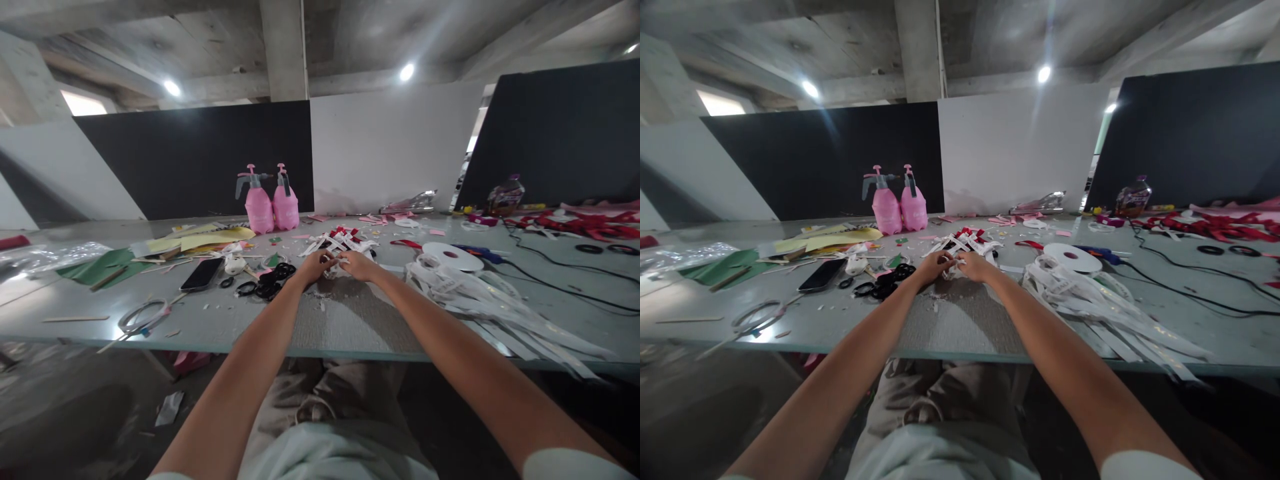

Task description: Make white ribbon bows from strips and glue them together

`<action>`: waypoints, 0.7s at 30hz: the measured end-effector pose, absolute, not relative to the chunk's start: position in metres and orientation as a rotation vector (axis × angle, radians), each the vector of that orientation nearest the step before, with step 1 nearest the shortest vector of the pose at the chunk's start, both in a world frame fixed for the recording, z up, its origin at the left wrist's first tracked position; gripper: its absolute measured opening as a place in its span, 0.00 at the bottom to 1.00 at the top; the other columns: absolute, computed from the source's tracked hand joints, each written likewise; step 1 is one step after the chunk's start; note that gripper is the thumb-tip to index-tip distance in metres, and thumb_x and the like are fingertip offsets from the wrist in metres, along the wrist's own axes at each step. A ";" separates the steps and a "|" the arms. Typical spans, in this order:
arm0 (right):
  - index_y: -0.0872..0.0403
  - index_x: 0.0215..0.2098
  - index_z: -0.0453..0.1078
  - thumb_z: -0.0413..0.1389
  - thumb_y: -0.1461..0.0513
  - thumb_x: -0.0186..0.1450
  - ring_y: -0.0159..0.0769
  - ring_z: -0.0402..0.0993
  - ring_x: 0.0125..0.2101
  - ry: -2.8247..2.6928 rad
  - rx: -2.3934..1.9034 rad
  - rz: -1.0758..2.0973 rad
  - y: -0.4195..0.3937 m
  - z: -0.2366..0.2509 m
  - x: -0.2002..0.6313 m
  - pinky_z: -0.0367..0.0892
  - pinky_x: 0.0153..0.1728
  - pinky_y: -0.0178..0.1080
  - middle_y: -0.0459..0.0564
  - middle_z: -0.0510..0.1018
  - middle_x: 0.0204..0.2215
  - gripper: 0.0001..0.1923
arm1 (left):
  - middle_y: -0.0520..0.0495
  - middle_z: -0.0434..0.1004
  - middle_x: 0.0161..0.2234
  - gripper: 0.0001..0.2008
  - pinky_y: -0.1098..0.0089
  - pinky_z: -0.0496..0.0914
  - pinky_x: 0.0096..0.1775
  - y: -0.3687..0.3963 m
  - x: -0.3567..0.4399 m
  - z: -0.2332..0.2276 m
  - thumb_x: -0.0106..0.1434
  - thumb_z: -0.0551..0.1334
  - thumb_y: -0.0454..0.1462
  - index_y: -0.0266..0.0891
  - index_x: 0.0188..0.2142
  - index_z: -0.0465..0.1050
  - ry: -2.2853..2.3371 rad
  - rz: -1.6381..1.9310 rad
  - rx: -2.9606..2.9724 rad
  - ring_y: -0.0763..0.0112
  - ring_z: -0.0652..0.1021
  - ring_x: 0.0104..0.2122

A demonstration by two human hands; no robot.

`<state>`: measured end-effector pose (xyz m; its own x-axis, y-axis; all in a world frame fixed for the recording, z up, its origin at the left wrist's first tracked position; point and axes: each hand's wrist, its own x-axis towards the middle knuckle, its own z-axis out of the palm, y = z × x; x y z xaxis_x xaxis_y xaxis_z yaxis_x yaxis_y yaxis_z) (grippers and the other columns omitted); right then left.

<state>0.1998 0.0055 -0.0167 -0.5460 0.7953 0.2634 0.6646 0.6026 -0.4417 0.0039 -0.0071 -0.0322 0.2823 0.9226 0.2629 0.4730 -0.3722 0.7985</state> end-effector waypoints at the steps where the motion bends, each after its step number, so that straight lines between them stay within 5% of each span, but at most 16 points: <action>1: 0.59 0.48 0.78 0.54 0.69 0.67 0.42 0.77 0.48 -2.394 -1.159 0.406 0.006 -0.017 0.200 0.64 0.47 0.36 0.58 0.83 0.47 0.15 | 0.54 0.73 0.24 0.25 0.73 0.63 0.30 -0.007 0.004 -0.032 0.61 0.67 0.57 0.37 0.40 0.74 1.250 0.982 1.971 0.75 0.70 0.24; 21: 0.62 0.53 0.78 0.54 0.68 0.69 0.47 0.77 0.53 -2.458 -1.142 0.406 0.013 -0.023 0.201 0.66 0.51 0.39 0.61 0.82 0.51 0.16 | 0.56 0.69 0.24 0.21 0.72 0.61 0.31 -0.014 0.008 -0.026 0.58 0.70 0.52 0.39 0.33 0.69 1.302 0.994 1.995 0.75 0.68 0.25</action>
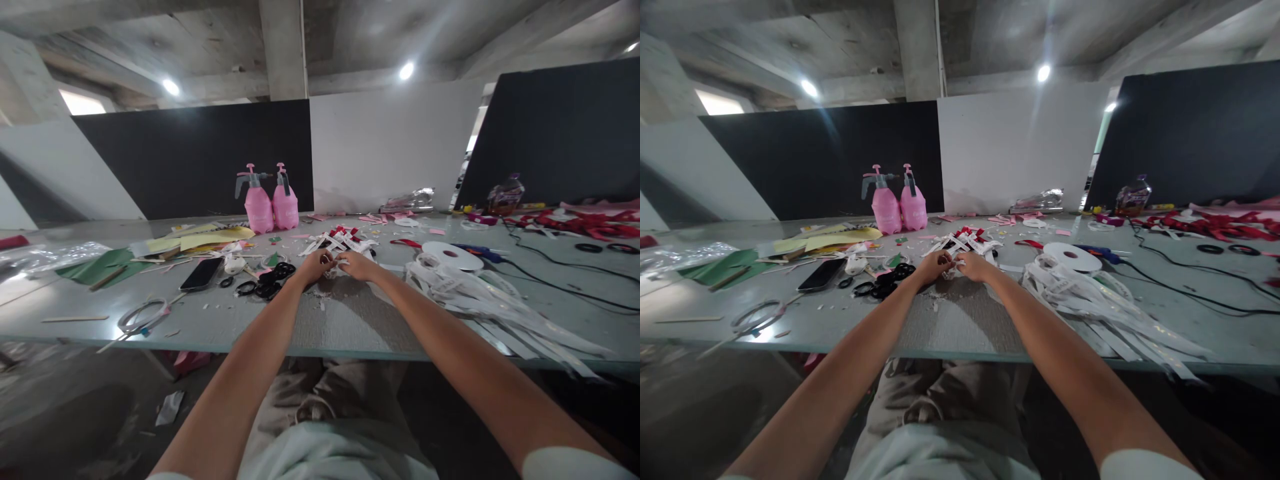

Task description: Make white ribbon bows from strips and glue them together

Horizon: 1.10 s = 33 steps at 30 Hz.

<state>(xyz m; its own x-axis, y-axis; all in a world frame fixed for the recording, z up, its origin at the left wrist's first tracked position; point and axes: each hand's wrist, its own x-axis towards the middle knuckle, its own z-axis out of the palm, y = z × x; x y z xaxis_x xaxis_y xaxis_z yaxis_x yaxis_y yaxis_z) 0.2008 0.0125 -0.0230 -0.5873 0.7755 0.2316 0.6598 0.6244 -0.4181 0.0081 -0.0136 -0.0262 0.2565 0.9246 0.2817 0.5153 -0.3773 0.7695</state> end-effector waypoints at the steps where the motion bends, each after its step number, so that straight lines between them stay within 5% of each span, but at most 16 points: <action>1: 0.62 0.52 0.78 0.54 0.68 0.70 0.47 0.77 0.53 -2.462 -1.140 0.404 0.012 -0.023 0.201 0.66 0.51 0.39 0.61 0.82 0.51 0.16 | 0.56 0.70 0.24 0.20 0.72 0.61 0.31 -0.013 0.008 -0.027 0.59 0.70 0.52 0.38 0.34 0.70 1.299 0.993 1.999 0.74 0.68 0.25; 33: 0.63 0.48 0.79 0.53 0.59 0.76 0.36 0.77 0.35 -2.601 -1.343 0.264 -0.009 -0.008 0.197 0.58 0.34 0.33 0.57 0.84 0.36 0.17 | 0.52 0.76 0.28 0.13 0.73 0.67 0.33 -0.003 0.004 -0.036 0.66 0.63 0.46 0.37 0.39 0.75 1.275 0.942 2.044 0.73 0.74 0.27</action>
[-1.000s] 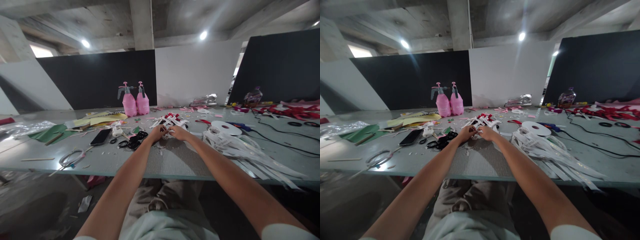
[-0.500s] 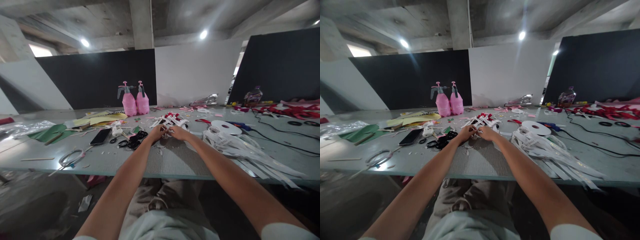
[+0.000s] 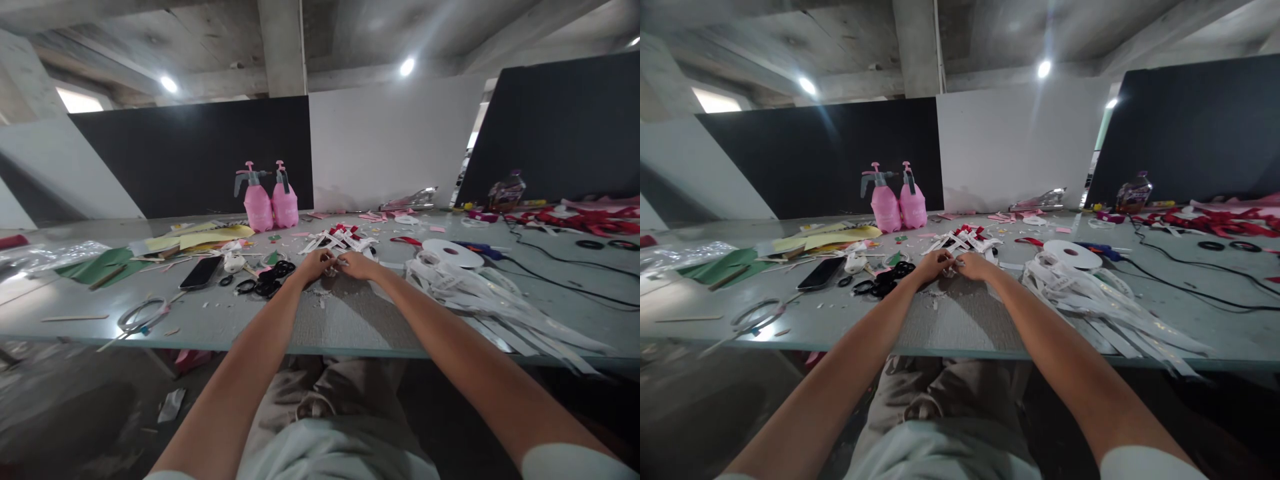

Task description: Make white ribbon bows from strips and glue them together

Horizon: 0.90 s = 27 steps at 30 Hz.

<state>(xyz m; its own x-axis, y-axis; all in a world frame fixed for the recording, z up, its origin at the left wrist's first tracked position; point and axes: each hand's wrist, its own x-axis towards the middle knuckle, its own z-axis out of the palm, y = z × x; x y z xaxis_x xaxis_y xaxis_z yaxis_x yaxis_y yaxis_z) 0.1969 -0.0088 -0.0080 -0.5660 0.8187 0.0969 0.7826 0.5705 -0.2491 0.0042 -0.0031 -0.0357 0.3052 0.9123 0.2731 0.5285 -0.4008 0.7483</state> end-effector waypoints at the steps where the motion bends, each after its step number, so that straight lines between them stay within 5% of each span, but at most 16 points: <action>1: 0.63 0.47 0.79 0.53 0.59 0.76 0.36 0.78 0.36 -2.601 -1.339 0.252 -0.009 -0.008 0.197 0.58 0.34 0.33 0.58 0.84 0.37 0.17 | 0.52 0.77 0.28 0.12 0.73 0.67 0.34 -0.003 0.004 -0.036 0.66 0.63 0.44 0.37 0.39 0.75 1.269 0.941 2.047 0.73 0.75 0.27; 11: 0.61 0.50 0.79 0.52 0.59 0.76 0.38 0.79 0.38 -2.623 -1.347 0.259 -0.005 -0.011 0.197 0.61 0.35 0.33 0.58 0.85 0.38 0.17 | 0.53 0.76 0.27 0.04 0.73 0.66 0.34 -0.008 0.007 -0.032 0.64 0.65 0.36 0.38 0.36 0.71 1.261 0.914 2.025 0.73 0.76 0.26; 27: 0.61 0.50 0.79 0.52 0.59 0.75 0.37 0.79 0.35 -2.639 -1.329 0.311 -0.007 -0.009 0.198 0.62 0.34 0.33 0.57 0.85 0.35 0.17 | 0.52 0.77 0.27 0.06 0.71 0.66 0.34 -0.007 0.006 -0.033 0.64 0.64 0.38 0.38 0.37 0.72 1.310 0.854 2.056 0.71 0.76 0.28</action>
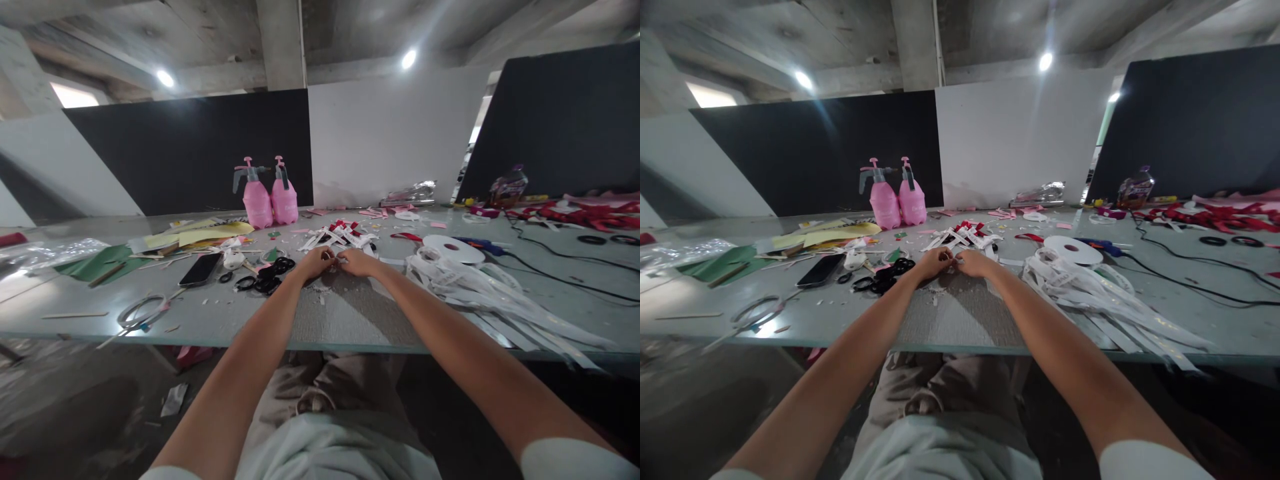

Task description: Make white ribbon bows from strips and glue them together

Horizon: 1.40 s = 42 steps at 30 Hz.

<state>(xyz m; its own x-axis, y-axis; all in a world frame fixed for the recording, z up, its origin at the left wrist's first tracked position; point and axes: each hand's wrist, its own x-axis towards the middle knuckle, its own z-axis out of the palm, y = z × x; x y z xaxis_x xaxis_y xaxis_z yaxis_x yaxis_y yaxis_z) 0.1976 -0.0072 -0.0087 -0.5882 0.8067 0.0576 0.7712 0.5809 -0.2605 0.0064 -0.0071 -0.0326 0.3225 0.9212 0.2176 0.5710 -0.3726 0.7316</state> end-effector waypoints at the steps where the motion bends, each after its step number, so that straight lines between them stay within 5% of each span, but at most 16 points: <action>1: 0.61 0.50 0.79 0.52 0.59 0.75 0.37 0.79 0.34 -2.642 -1.328 0.329 -0.008 -0.008 0.198 0.62 0.34 0.33 0.57 0.85 0.35 0.17 | 0.52 0.78 0.28 0.06 0.71 0.66 0.33 -0.007 0.006 -0.033 0.64 0.64 0.39 0.37 0.38 0.73 1.308 0.853 2.059 0.71 0.76 0.28; 42: 0.60 0.50 0.78 0.53 0.62 0.73 0.35 0.80 0.33 -2.626 -1.392 0.416 -0.013 -0.004 0.198 0.63 0.35 0.31 0.54 0.85 0.34 0.14 | 0.51 0.77 0.27 0.04 0.71 0.64 0.34 -0.015 0.012 -0.023 0.65 0.64 0.37 0.37 0.37 0.74 1.376 0.812 2.094 0.71 0.74 0.28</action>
<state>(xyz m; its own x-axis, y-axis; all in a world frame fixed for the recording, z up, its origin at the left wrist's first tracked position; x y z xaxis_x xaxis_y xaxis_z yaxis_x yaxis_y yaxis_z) 0.1976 -0.0132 -0.0042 -0.5618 0.8272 -0.0053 0.7883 0.5334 -0.3067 0.0119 -0.0154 -0.0232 0.3107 0.9281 0.2050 0.6284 -0.3624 0.6883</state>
